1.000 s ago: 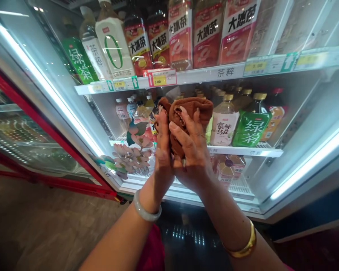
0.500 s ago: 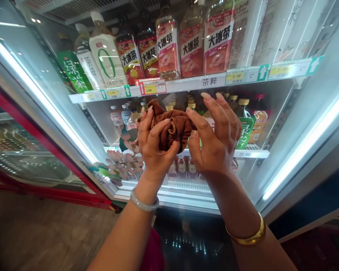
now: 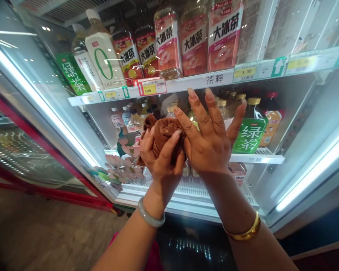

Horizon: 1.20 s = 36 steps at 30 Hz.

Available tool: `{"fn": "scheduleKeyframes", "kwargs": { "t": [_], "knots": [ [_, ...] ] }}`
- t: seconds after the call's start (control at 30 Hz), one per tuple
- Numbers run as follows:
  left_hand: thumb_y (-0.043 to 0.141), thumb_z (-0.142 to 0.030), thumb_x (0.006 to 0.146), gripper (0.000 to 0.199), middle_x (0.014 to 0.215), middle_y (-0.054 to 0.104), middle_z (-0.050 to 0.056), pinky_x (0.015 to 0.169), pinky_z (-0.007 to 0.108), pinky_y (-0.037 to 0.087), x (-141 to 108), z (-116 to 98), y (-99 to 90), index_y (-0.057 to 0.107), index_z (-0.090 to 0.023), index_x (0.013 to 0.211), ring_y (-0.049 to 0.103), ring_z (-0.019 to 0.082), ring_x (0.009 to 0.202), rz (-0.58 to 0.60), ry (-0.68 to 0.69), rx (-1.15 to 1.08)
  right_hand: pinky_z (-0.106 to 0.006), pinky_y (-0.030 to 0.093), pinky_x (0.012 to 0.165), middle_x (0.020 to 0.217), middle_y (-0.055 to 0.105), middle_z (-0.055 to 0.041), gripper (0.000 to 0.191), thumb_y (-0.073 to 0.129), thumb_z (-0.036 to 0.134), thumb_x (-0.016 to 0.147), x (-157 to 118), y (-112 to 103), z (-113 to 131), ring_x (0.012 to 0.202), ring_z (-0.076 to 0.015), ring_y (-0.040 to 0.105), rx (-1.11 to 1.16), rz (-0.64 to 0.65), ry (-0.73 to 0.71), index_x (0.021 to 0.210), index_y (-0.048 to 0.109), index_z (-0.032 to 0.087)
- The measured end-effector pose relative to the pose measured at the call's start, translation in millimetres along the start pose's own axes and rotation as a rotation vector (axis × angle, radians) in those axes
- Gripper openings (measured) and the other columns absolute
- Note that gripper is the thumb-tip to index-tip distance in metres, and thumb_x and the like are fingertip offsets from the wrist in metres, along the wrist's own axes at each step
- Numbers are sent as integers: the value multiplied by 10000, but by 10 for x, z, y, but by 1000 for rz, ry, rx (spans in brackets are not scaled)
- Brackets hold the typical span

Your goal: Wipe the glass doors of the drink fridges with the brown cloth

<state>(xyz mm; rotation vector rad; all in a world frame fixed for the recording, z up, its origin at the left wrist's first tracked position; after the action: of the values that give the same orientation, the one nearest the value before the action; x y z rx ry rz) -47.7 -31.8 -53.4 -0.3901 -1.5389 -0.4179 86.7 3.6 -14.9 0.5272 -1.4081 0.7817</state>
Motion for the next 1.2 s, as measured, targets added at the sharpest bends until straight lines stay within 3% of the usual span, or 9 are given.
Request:
{"fn": "scheduleKeyframes", "kwargs": {
  "t": [0.1, 0.23, 0.47, 0.6, 0.73, 0.8, 0.93, 1.07, 1.2],
  "knots": [
    [714, -363, 922, 436, 1520, 531, 82, 1269, 510, 301, 172, 167, -54, 677, -322, 1354, 493, 310, 1440, 34, -2, 9, -753, 272, 1243, 1586, 509, 45, 366, 558, 378, 996, 18, -9, -24, 1565, -342, 331, 66, 6, 56, 1351, 641, 409],
    [655, -384, 972, 492, 1616, 434, 91, 1293, 512, 252, 326, 401, -163, 583, -286, 1448, 370, 310, 1544, -20, -143, -25, -713, 228, 1279, 1590, 508, 42, 380, 571, 355, 990, -9, -3, -22, 1588, -326, 278, 65, 14, 69, 1360, 636, 404],
    [717, -345, 923, 488, 1698, 258, 134, 1257, 552, 315, -82, 185, -15, 595, -268, 1389, 371, 349, 1539, 3, -52, -25, -747, 112, 1289, 1595, 505, 10, 432, 608, 300, 962, -158, 75, -72, 1575, -343, 312, 96, -17, 85, 1379, 623, 412],
    [692, -305, 934, 409, 1673, 326, 90, 1290, 548, 255, 109, 310, -59, 628, -293, 1338, 313, 334, 1573, 42, -58, -74, -711, 8, 1306, 1602, 494, 29, 450, 619, 305, 952, -202, 78, -63, 1583, -321, 301, 42, -39, 50, 1387, 618, 419],
    [671, -339, 950, 489, 1663, 343, 94, 1312, 526, 210, 289, 511, -201, 558, -291, 1423, 292, 309, 1586, -65, -207, -88, -706, -37, 1299, 1614, 474, 57, 532, 625, 330, 942, -213, 67, -28, 1577, -311, 321, -36, -31, 12, 1451, 549, 466],
    [681, -314, 942, 514, 1639, 374, 109, 1297, 525, 258, 194, 448, -185, 543, -282, 1435, 340, 304, 1562, -87, -209, -68, -727, -11, 1292, 1603, 490, 57, 540, 619, 343, 939, -218, 66, -35, 1562, -318, 354, -47, -30, 12, 1456, 540, 477],
    [681, -247, 928, 449, 1631, 396, 88, 1268, 539, 326, -85, 127, -11, 603, -298, 1366, 384, 312, 1538, -18, -35, -121, -701, 30, 1311, 1622, 455, 71, 602, 599, 378, 928, -238, 58, 2, 1536, -324, 400, -114, -76, -73, 1505, 471, 492],
    [707, -256, 929, 428, 1605, 429, 57, 1286, 523, 311, 94, 135, -11, 620, -327, 1342, 369, 298, 1549, 22, 45, -187, -607, 37, 1344, 1633, 438, 46, 652, 569, 302, 940, -252, 46, 48, 1556, -297, 356, -162, -98, -120, 1563, 426, 428],
    [645, -325, 972, 512, 1653, 367, 46, 1331, 538, 178, 384, 509, -116, 510, -334, 1467, 278, 287, 1591, -29, -231, -181, -643, 60, 1332, 1650, 409, 59, 625, 554, 298, 953, -246, 41, 63, 1553, -290, 366, -174, -62, -105, 1550, 437, 438]
  ]
}}
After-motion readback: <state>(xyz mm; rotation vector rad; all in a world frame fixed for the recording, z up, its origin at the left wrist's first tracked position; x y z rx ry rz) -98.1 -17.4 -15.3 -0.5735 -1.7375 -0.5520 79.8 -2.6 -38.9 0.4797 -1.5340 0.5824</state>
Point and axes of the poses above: each hand's wrist, its own x-axis towards the middle knuckle, its own y-axis out of the palm, z = x × y, the point moved 8 cm from there along x, towards the middle knuckle
